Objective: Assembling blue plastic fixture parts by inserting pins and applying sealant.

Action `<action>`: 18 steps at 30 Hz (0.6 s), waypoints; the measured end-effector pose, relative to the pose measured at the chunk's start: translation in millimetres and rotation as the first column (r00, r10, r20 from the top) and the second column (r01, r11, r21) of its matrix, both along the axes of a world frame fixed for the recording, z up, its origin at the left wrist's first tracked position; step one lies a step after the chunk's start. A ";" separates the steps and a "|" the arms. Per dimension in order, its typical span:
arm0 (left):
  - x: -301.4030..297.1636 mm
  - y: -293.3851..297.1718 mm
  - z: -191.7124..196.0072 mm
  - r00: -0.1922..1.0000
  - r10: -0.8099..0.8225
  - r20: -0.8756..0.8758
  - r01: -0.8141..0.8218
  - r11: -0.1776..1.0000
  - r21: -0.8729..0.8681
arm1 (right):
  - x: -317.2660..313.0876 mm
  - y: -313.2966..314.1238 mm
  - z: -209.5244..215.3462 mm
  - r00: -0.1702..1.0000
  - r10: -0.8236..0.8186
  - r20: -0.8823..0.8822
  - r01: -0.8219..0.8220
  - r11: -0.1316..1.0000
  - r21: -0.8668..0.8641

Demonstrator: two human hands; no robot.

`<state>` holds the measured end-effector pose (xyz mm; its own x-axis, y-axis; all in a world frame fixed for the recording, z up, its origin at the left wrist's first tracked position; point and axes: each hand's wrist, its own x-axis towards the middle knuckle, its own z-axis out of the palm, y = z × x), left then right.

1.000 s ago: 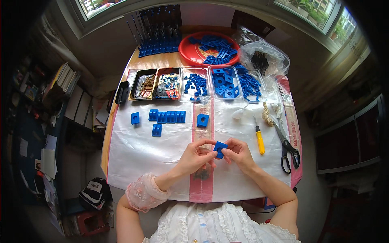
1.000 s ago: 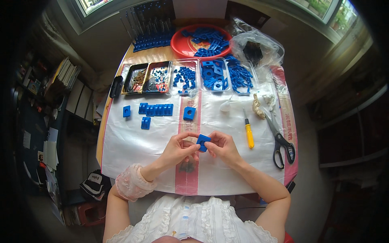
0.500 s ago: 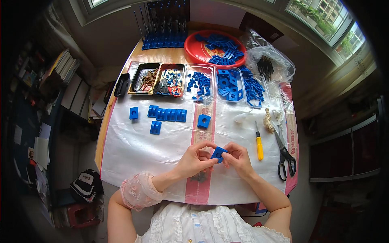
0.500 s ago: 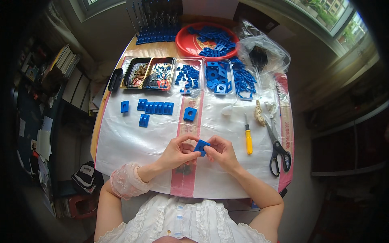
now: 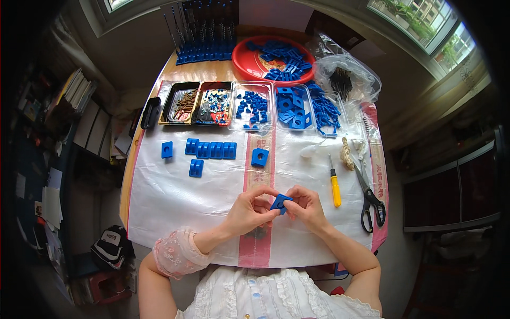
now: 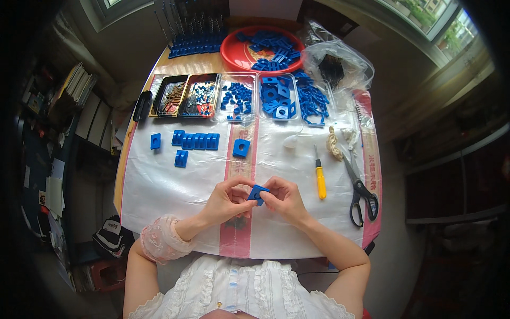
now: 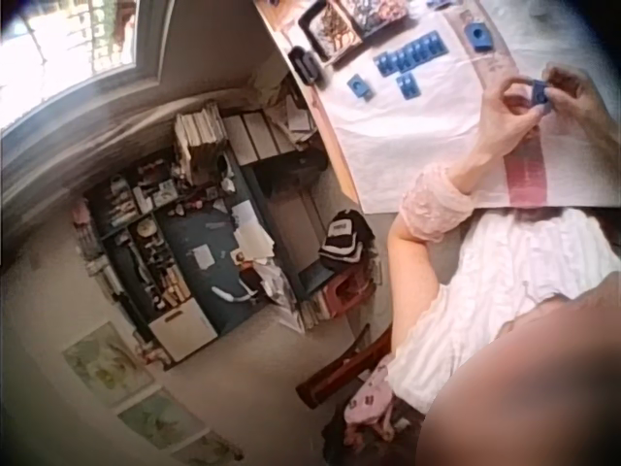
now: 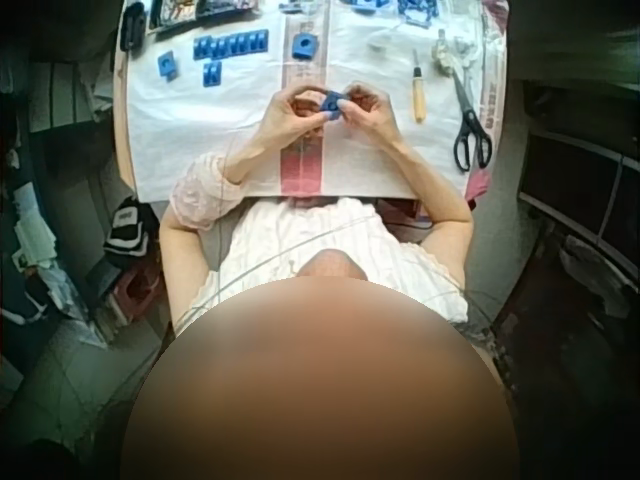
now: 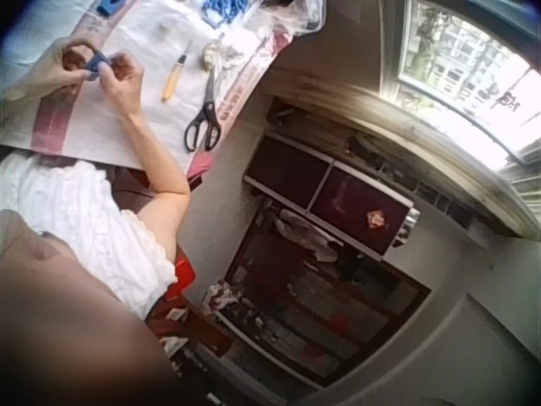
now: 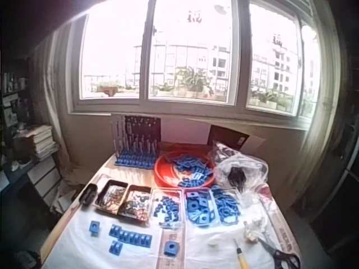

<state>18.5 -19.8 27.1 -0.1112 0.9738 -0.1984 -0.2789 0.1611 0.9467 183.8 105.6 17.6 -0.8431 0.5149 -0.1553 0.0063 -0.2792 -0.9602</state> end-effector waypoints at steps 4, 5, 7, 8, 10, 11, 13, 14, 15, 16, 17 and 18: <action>2.9 -2.2 1.5 0.997 -0.020 -0.070 0.021 1.000 0.005 | -1.9 -6.8 1.6 0.999 -0.028 0.025 0.026 0.997 0.066; 3.4 -2.5 2.1 0.996 -0.017 -0.089 0.018 1.000 0.012 | -2.9 -7.3 3.4 0.999 -0.027 0.033 0.025 0.998 0.064; 4.2 -2.9 3.5 0.992 -0.010 -0.126 0.014 1.000 0.026 | -2.2 -7.5 4.1 0.999 -0.024 0.046 0.021 0.998 0.060; 4.3 -2.9 3.6 0.992 -0.009 -0.127 0.013 0.999 0.029 | -1.8 -6.8 3.0 0.999 -0.020 0.050 0.017 0.998 0.058; 4.6 -2.5 4.0 0.992 -0.007 -0.129 0.012 0.999 0.037 | -0.9 -5.9 1.6 0.998 -0.011 0.056 0.008 0.998 0.057; 4.4 -2.5 4.0 0.991 -0.012 -0.135 0.017 0.999 0.038 | -0.2 -5.4 1.2 0.998 -0.007 0.059 0.003 0.998 0.059; 3.7 -2.6 4.2 0.989 -0.022 -0.146 0.028 0.999 0.042 | -0.4 -5.8 0.8 0.999 -0.011 0.050 0.008 0.998 0.064; 3.4 -2.8 4.4 0.990 -0.022 -0.141 0.028 0.999 0.039 | -1.6 -6.7 0.9 0.999 -0.018 0.037 0.016 0.998 0.066; 3.2 -3.0 4.6 0.991 -0.022 -0.135 0.027 0.999 0.037 | -2.3 -7.3 1.0 0.999 -0.026 0.024 0.024 0.997 0.069; 3.0 -3.2 4.7 0.991 -0.022 -0.130 0.027 0.999 0.035 | -2.2 -7.6 1.0 0.999 -0.026 0.031 0.024 0.998 0.066; 2.6 -3.0 3.3 0.994 -0.028 -0.107 0.031 0.999 0.026 | -1.7 -7.5 1.2 0.999 -0.025 0.038 0.022 0.998 0.064; 2.0 -2.7 0.6 0.996 -0.034 -0.084 0.035 0.999 0.016 | -1.4 -7.1 1.5 0.999 -0.024 0.046 0.021 0.998 0.062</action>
<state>20.5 -22.5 27.7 -0.0933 0.9805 -0.1727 -0.1929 0.1523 0.9693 182.3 98.4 19.1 -0.8238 0.5433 -0.1615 0.0457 -0.2203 -0.9744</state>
